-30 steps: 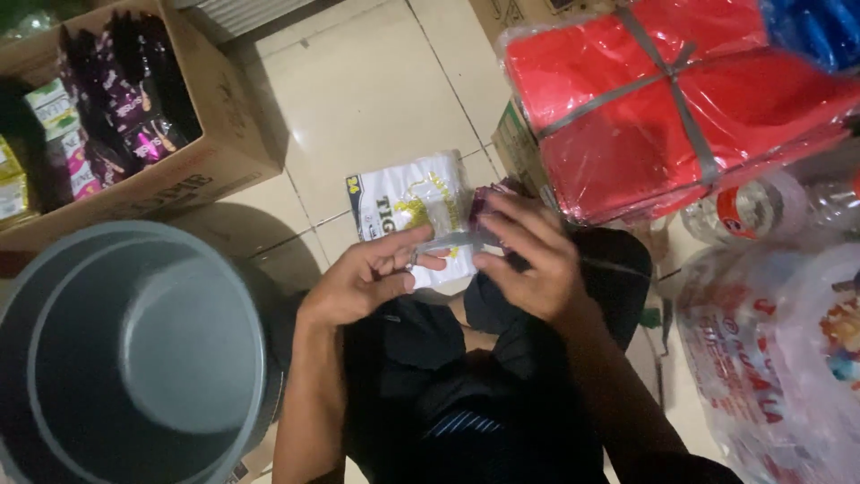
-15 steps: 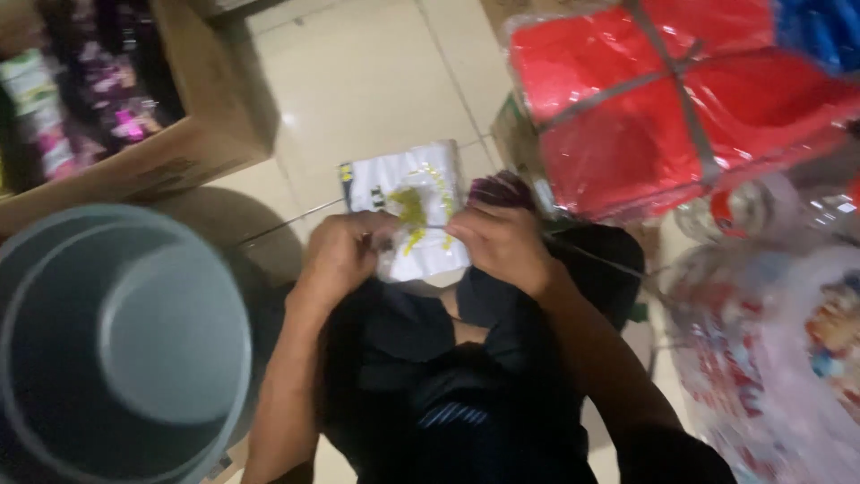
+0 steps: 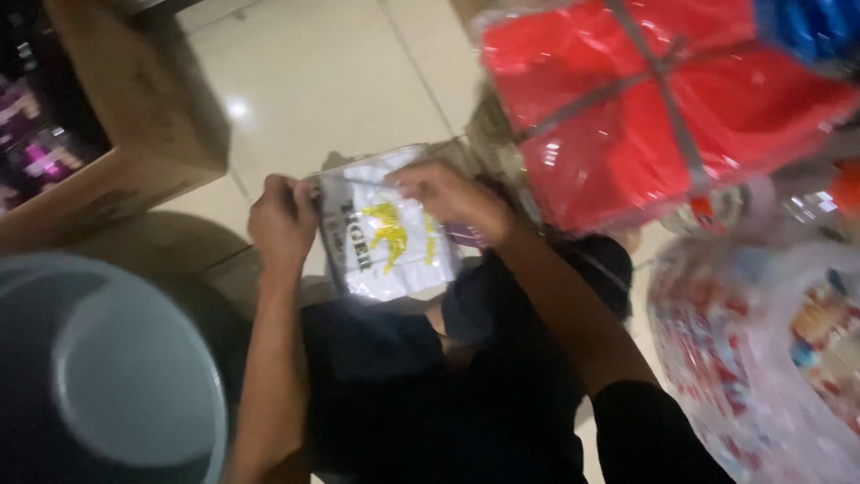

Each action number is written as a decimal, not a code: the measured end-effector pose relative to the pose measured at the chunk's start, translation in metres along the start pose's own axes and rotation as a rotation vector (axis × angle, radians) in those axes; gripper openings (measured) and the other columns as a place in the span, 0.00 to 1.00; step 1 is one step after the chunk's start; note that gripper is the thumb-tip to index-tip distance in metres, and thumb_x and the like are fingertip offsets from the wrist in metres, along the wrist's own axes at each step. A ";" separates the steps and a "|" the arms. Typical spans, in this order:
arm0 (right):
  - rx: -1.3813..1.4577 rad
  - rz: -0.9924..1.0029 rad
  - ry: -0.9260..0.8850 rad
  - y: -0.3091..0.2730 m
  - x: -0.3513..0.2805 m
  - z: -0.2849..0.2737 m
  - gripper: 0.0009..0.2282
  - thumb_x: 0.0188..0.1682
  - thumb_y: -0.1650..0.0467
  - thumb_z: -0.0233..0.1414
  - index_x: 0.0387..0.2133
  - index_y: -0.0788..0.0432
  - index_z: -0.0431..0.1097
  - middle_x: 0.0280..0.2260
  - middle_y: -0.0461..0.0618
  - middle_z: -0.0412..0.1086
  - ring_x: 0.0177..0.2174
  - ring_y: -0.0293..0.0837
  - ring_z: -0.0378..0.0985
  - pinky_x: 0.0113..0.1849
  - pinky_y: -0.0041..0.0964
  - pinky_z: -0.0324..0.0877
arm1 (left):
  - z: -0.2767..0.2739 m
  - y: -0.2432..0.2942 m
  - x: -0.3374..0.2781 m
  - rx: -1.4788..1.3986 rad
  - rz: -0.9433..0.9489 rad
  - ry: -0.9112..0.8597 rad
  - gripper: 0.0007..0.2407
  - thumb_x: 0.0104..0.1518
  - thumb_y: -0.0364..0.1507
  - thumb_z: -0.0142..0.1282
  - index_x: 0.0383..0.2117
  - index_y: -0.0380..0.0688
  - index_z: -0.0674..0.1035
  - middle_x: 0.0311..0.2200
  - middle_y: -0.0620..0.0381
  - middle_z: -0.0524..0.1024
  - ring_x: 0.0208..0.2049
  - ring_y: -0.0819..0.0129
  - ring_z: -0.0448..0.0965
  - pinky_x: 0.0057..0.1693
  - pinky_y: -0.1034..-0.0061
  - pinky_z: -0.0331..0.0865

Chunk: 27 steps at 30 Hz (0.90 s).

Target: Folding and bundling plastic bags for storage and organization.

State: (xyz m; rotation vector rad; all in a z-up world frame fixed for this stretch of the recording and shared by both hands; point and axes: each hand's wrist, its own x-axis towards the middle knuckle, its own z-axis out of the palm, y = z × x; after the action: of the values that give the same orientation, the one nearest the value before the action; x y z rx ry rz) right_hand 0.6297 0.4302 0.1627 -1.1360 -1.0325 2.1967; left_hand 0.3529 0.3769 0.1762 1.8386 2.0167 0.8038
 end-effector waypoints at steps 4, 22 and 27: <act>-0.954 -0.470 0.163 -0.014 0.047 -0.024 0.11 0.52 0.72 0.55 0.47 0.52 0.78 0.39 0.60 0.78 0.45 0.61 0.79 0.49 0.55 0.70 | 0.061 -0.069 0.028 0.089 -0.380 -0.001 0.06 0.66 0.33 0.51 0.37 0.45 0.75 0.26 0.44 0.79 0.35 0.39 0.83 0.41 0.48 0.73; -0.430 -0.046 0.727 0.110 0.160 -0.132 0.04 0.50 0.68 0.57 0.34 0.51 0.79 0.36 0.45 0.73 0.34 0.43 0.76 0.34 0.38 0.72 | 0.103 -0.068 0.035 -0.526 -0.947 -0.064 0.13 0.64 0.43 0.42 0.42 0.52 0.75 0.42 0.51 0.80 0.51 0.54 0.79 0.58 0.58 0.71; -0.133 -0.071 0.737 0.099 0.124 -0.102 0.06 0.46 0.70 0.59 0.34 0.60 0.77 0.39 0.50 0.69 0.41 0.47 0.71 0.46 0.44 0.67 | 0.119 -0.093 0.034 -0.583 -0.868 -0.178 0.15 0.65 0.45 0.42 0.44 0.51 0.73 0.47 0.46 0.77 0.55 0.50 0.75 0.64 0.53 0.65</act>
State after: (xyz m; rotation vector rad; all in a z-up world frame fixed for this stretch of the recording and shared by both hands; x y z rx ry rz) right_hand 0.6399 0.4945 -0.0140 -1.7441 -0.8624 1.4553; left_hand 0.3400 0.4322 0.0323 0.5950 1.9006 0.7819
